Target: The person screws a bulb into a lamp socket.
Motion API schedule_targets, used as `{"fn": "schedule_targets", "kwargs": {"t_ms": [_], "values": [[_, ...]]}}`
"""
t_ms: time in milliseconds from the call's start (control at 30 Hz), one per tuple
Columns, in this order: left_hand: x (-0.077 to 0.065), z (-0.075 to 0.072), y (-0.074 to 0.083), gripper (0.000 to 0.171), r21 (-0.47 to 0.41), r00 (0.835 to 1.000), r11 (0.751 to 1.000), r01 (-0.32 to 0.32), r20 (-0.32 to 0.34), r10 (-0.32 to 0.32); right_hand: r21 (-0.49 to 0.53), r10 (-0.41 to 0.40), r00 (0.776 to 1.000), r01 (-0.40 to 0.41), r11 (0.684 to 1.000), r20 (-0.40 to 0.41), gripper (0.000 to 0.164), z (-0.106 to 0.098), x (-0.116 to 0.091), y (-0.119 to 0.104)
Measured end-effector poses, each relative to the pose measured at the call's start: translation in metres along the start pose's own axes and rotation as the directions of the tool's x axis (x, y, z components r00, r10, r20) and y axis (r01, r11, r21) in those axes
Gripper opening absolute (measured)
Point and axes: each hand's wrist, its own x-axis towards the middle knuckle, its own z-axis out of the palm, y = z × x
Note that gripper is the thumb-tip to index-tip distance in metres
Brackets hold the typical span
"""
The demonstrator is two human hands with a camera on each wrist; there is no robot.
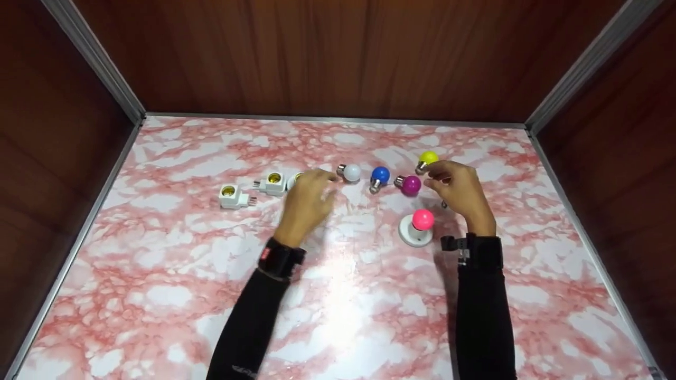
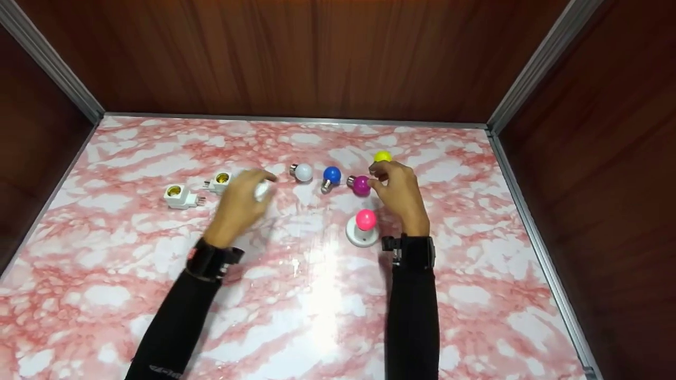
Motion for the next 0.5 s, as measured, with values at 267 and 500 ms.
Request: {"fn": "schedule_targets", "kwargs": {"t_ms": [267,500], "values": [[0.002,-0.038,-0.058,0.032,0.037,0.975,0.979,0.203,-0.104,-0.198,-0.072,-0.031,0.993,0.039,0.997,0.114,0.032,0.008,0.011,0.009],[-0.012,-0.065,-0.095,0.049,0.079,0.911,0.907,0.413,-0.033,-0.412,-0.102,-0.058,0.973,0.082,0.991,0.222,0.036,0.021,0.022,0.014]]}}
